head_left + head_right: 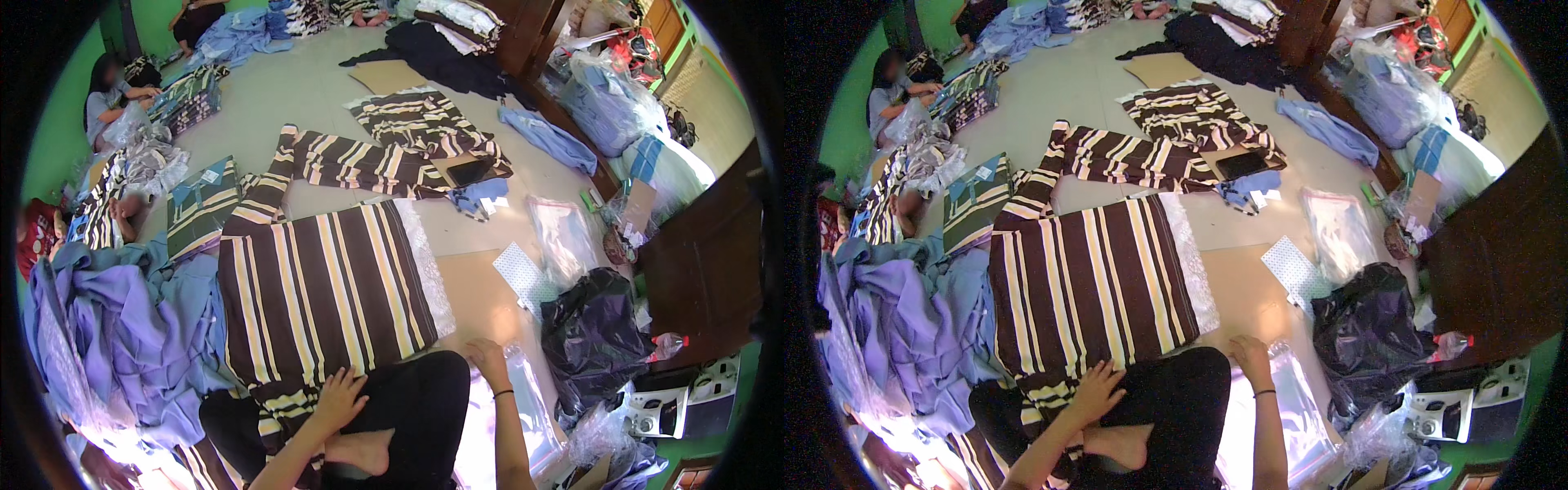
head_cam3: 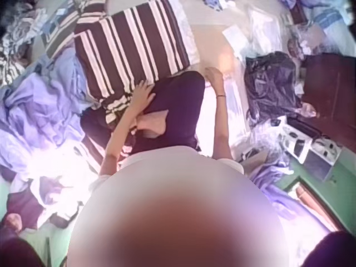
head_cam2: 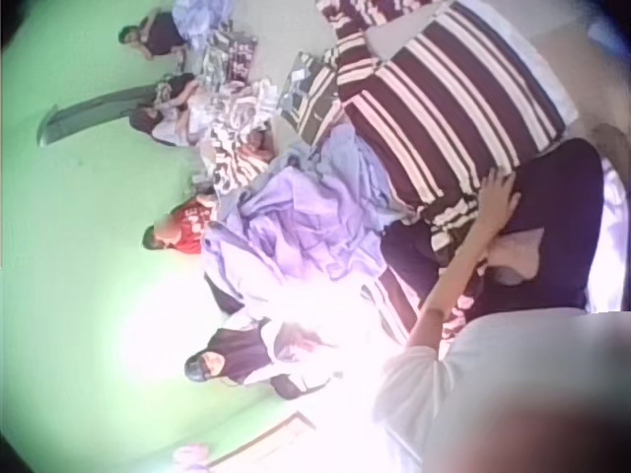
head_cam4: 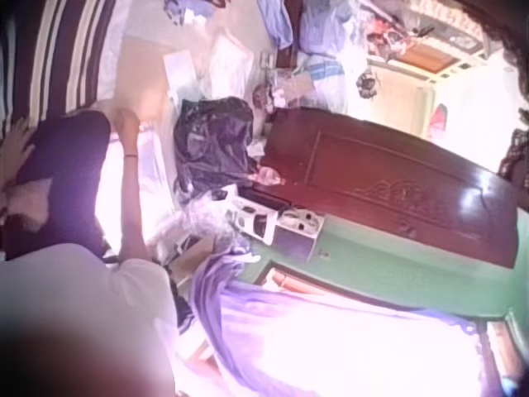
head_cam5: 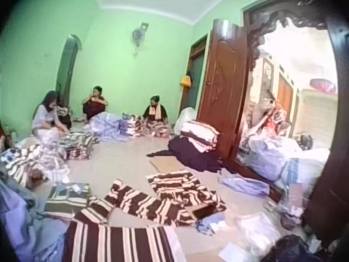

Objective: The person folds a striped garment on a cardboard template, inserts a blue fabric piece, and places the folded item into a clear plastic bag. The person repeats this process with another garment, folding and bagging each item.

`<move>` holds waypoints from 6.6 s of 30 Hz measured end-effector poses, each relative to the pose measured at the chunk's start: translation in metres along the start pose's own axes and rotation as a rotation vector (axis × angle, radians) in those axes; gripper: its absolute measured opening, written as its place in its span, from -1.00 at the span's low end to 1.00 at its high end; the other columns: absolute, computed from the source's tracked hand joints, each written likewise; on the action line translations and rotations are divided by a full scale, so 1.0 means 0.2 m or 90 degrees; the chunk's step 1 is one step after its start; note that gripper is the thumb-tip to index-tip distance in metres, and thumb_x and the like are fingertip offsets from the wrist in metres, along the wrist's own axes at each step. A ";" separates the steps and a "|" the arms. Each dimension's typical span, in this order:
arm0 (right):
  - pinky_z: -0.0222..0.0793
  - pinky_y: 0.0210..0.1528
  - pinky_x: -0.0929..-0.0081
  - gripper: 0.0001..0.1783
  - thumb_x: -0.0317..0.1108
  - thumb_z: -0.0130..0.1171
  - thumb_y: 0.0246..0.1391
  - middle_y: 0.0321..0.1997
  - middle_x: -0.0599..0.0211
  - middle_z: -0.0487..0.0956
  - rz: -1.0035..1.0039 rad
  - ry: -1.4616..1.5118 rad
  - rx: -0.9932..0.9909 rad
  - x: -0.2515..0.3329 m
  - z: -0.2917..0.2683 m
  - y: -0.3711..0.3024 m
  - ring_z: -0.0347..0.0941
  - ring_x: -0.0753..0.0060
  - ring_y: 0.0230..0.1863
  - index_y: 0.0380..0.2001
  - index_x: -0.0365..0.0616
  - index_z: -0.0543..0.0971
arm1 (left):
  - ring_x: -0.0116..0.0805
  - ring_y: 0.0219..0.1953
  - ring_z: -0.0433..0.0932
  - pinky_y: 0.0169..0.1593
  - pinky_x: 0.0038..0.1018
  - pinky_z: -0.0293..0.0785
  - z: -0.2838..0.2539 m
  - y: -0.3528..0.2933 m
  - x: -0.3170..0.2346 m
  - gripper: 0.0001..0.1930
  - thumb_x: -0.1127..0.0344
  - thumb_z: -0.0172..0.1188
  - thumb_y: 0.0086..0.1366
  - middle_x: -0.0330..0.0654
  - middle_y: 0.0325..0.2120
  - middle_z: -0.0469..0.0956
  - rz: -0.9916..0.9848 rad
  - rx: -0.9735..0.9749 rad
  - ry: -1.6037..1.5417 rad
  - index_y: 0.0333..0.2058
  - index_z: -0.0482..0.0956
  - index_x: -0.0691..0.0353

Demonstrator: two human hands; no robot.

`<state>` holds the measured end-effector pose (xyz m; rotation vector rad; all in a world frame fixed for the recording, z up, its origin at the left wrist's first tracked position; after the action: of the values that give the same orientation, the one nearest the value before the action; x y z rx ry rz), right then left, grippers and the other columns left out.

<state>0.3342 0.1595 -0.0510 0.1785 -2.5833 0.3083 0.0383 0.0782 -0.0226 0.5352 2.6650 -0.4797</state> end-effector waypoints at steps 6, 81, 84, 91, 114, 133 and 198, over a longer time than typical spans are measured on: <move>0.07 0.07 0.21 -0.56 -0.37 -0.05 -0.10 0.06 0.01 0.26 -0.175 -0.074 -0.139 0.13 0.06 -0.08 0.18 0.02 0.07 -0.05 -0.08 0.33 | -0.05 0.07 0.18 0.08 -0.18 0.10 -0.24 -0.38 -0.15 -0.55 0.21 0.02 0.11 -0.03 0.03 0.21 0.006 -0.107 -0.002 0.00 0.26 0.12; 0.02 0.13 0.26 -0.39 -0.15 0.05 -0.04 0.09 -0.03 0.21 0.040 -0.247 -0.406 0.27 -0.84 -0.95 0.12 0.12 0.12 0.05 -0.24 0.22 | -0.32 -0.33 0.40 -0.32 -0.38 0.35 -0.27 0.62 -1.26 -0.93 0.36 0.06 -0.15 -0.26 -0.54 0.44 0.412 -0.473 -0.150 -0.61 0.51 0.12; -0.05 0.16 0.21 -0.39 -0.19 0.06 -0.07 0.14 0.09 0.19 0.007 -0.309 -0.368 0.44 -0.90 -0.77 0.08 0.15 0.16 0.06 -0.17 0.23 | -0.33 -0.29 0.37 -0.30 -0.43 0.35 -0.37 0.42 -1.34 -0.90 0.35 0.02 -0.11 -0.28 -0.49 0.41 0.537 -0.430 -0.150 -0.55 0.49 0.13; 0.27 -0.13 0.36 -0.70 -0.35 0.00 -0.02 -0.20 0.13 0.49 0.009 -0.109 -0.170 0.54 -0.80 -0.75 0.40 0.15 -0.17 -0.19 -0.22 0.48 | -0.22 -0.23 0.37 -0.19 -0.37 0.36 -0.70 0.03 -1.12 -0.80 0.29 0.00 0.00 -0.20 -0.38 0.40 0.649 -0.317 -0.186 -0.35 0.45 0.16; -0.21 0.12 -0.25 -0.26 -0.60 -0.17 -0.14 0.27 0.19 -0.07 -0.326 -0.212 0.132 1.86 0.97 0.38 -0.15 -0.07 0.25 0.16 0.24 0.06 | -0.11 -0.57 0.46 -0.47 -0.32 0.32 -0.03 -0.76 1.50 -0.72 0.24 0.23 -0.15 -0.01 -0.68 0.44 -0.681 -0.571 -0.511 -0.61 0.40 0.35; -0.06 0.17 0.09 -0.16 0.09 0.14 -0.22 0.26 0.20 -0.04 -0.229 -0.290 0.240 0.69 0.42 0.38 -0.15 0.03 0.26 0.15 0.09 0.11 | -0.09 -0.43 0.47 -0.35 -0.32 0.37 -0.14 -0.79 1.43 -0.37 0.25 0.31 -0.20 0.03 -0.50 0.45 -0.696 -0.487 -0.351 -0.16 0.24 0.40; -0.06 0.07 0.15 -0.73 -0.32 -0.03 0.00 -0.05 0.14 0.36 -0.226 -0.141 -0.350 0.86 -0.03 1.58 0.21 0.16 0.01 -0.20 -0.17 0.42 | -0.02 -0.19 0.31 -0.14 -0.24 0.28 -1.08 0.43 1.66 -0.51 0.40 0.21 -0.07 0.00 -0.22 0.25 -0.179 -0.535 0.076 -0.12 0.23 0.19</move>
<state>0.1310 0.4538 -0.0146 0.4791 -2.6738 -0.5730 -0.2734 0.3362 0.0035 -0.0698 2.7304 0.6159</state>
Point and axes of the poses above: each hand's wrist, its own y-axis towards the middle knuckle, its own z-axis out of the palm, x = y × z, the point moved 9 cm from there along y, towards the middle knuckle
